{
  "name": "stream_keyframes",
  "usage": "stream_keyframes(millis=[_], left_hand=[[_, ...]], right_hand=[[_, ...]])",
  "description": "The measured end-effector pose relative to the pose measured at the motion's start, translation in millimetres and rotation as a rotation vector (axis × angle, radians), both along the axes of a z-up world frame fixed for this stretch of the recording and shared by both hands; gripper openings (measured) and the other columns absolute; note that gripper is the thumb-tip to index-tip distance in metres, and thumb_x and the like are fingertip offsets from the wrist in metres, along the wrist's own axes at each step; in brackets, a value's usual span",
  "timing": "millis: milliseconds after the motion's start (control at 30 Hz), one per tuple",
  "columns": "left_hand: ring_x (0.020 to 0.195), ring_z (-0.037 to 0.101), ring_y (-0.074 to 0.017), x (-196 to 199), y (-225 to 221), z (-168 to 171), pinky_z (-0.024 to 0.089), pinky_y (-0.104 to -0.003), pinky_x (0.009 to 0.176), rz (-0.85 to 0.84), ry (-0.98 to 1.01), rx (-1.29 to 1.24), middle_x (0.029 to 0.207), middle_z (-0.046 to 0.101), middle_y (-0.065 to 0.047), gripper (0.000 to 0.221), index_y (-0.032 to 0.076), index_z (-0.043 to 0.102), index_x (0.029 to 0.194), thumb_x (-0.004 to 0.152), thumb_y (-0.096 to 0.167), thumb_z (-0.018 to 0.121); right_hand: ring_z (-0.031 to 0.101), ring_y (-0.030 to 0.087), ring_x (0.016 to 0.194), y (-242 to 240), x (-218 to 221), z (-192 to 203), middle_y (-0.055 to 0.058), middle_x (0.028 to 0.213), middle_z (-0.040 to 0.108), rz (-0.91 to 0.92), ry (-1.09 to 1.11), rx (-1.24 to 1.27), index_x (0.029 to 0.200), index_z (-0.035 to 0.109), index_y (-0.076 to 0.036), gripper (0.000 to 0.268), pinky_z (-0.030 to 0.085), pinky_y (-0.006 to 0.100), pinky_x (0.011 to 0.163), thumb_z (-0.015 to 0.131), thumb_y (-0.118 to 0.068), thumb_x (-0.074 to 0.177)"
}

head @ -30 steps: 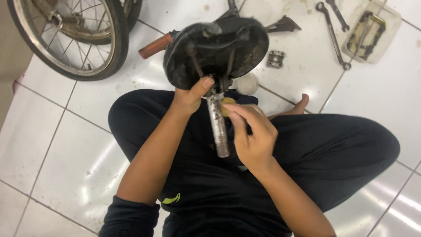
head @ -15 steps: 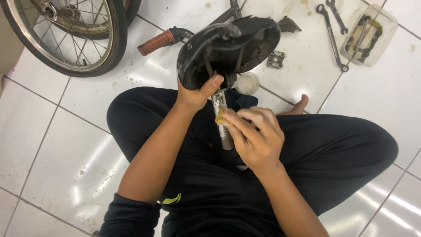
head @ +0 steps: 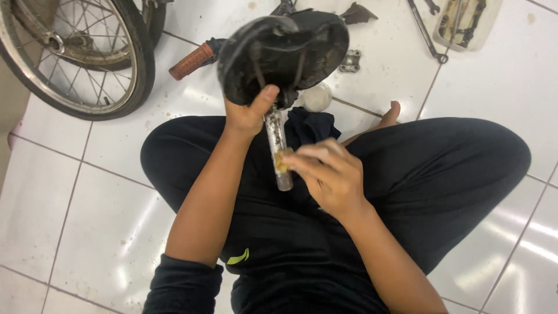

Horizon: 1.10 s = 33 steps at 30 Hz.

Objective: Cleaning a bicycle seat and its mounting post using a sponge and cleaning agent while sitting on the floor.

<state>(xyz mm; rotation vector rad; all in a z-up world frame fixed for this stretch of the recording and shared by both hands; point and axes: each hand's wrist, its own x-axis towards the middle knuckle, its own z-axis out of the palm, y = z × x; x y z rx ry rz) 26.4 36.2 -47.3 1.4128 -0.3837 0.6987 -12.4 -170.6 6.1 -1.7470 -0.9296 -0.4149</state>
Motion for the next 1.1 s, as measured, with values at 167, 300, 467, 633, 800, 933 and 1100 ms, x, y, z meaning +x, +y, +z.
stream_keyframes(millis=[167,300,467,633,800,933,1100], left_hand=[[0.066,0.058,-0.0125,-2,-22,26,0.052,-0.032,0.06,0.04,0.034,0.058,0.072,0.068,-0.011,0.025,-0.002,0.066,0.087,0.092,0.02,0.078],[0.053,0.05,-0.0203,-24,-29,34,0.043,-0.032,0.055,0.181,0.074,0.386,0.068,0.062,-0.008,0.031,-0.002,0.068,0.087,0.081,0.028,0.077],[0.052,0.052,-0.0175,-31,-28,38,0.043,-0.029,0.053,0.379,0.153,0.457,0.071,0.068,-0.007,0.038,-0.001,0.071,0.106,0.078,0.021,0.084],[0.05,0.057,-0.0158,-30,-45,60,0.047,-0.028,0.052,0.504,0.101,0.592,0.071,0.072,-0.006,0.04,0.001,0.07,0.099,0.076,0.028,0.089],[0.052,0.062,-0.0159,-33,-51,70,0.05,-0.027,0.054,0.578,0.092,0.698,0.075,0.074,-0.006,0.046,0.003,0.072,0.098,0.072,0.036,0.091],[0.051,0.063,-0.0149,-41,-52,78,0.048,-0.026,0.05,0.615,0.118,0.698,0.076,0.076,-0.007,0.047,0.0,0.072,0.1,0.074,0.034,0.091],[0.055,0.067,-0.0137,-41,-52,77,0.05,-0.025,0.053,0.683,0.159,0.652,0.078,0.077,-0.007,0.047,0.002,0.068,0.105,0.077,0.032,0.092]], right_hand=[[0.062,0.025,0.065,-3,-6,11,0.007,0.087,0.073,-0.086,-0.036,-0.074,0.096,0.085,-0.009,0.011,0.055,0.035,0.06,0.079,-0.002,0.091],[0.055,0.014,0.069,1,-17,12,0.006,0.096,0.063,-0.221,0.038,-0.167,0.102,0.082,-0.003,0.017,0.048,0.026,0.062,0.085,0.004,0.087],[0.05,0.009,0.057,-17,-34,28,-0.001,0.093,0.062,0.011,0.116,-0.364,0.104,0.083,-0.02,0.034,0.044,0.023,0.053,0.077,0.006,0.083],[0.057,0.013,0.066,-12,-34,20,0.001,0.095,0.062,-0.218,-0.038,-0.381,0.101,0.083,-0.012,0.019,0.046,0.027,0.06,0.084,-0.002,0.085],[0.061,0.016,0.069,-4,-30,24,0.005,0.095,0.067,-0.39,-0.076,-0.22,0.099,0.081,-0.002,0.017,0.051,0.029,0.063,0.088,-0.004,0.084],[0.064,0.015,0.073,-19,-49,40,0.002,0.092,0.069,-0.298,0.059,-0.336,0.103,0.082,-0.009,0.017,0.051,0.028,0.064,0.082,-0.005,0.087],[0.064,0.014,0.071,-27,-59,48,-0.003,0.09,0.069,-0.255,0.135,-0.465,0.097,0.082,-0.012,0.01,0.049,0.027,0.063,0.079,-0.011,0.087]])
